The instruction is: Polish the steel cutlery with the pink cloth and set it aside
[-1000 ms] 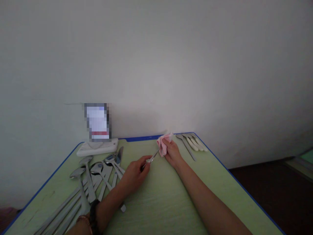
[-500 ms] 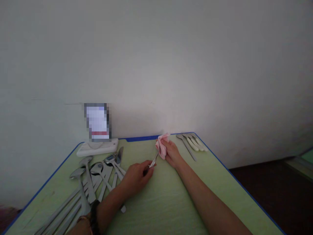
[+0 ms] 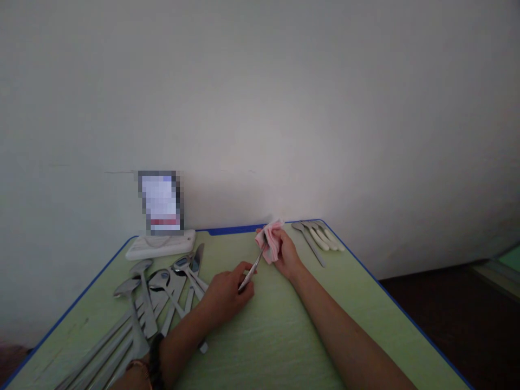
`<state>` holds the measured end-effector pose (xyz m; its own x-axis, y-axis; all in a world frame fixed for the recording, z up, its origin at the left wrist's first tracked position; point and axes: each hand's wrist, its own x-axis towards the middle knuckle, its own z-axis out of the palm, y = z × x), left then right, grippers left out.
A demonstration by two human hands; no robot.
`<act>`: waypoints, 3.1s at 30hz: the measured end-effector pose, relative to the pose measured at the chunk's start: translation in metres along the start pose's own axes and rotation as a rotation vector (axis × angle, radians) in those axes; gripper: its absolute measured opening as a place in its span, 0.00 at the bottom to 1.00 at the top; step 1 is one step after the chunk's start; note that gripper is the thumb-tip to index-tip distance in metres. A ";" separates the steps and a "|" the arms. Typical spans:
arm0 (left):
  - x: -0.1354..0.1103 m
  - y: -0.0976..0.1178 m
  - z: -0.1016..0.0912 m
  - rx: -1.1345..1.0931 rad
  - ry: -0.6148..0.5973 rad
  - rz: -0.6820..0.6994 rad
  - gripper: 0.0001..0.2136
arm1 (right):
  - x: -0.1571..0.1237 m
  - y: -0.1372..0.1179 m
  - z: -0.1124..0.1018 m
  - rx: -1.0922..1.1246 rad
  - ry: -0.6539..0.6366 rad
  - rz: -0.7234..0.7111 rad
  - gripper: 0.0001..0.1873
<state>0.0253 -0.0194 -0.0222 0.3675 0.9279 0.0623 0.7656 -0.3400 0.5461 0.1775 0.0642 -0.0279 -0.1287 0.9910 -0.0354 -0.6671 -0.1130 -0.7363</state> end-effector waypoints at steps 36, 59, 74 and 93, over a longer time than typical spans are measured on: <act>0.000 -0.003 0.000 -0.033 -0.012 0.012 0.15 | -0.006 0.000 -0.001 -0.185 -0.076 0.019 0.10; 0.001 -0.002 -0.001 0.024 -0.020 0.035 0.15 | -0.001 0.002 -0.004 -0.138 -0.034 0.066 0.09; 0.000 0.000 -0.002 0.001 -0.021 0.024 0.13 | -0.003 0.000 -0.003 -0.181 -0.056 0.077 0.10; -0.001 0.002 -0.003 0.032 -0.039 0.009 0.12 | -0.006 -0.002 -0.001 -0.146 -0.034 0.027 0.08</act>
<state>0.0248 -0.0202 -0.0187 0.3942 0.9184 0.0341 0.7787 -0.3535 0.5184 0.1804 0.0587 -0.0267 -0.1720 0.9844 -0.0357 -0.5492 -0.1260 -0.8261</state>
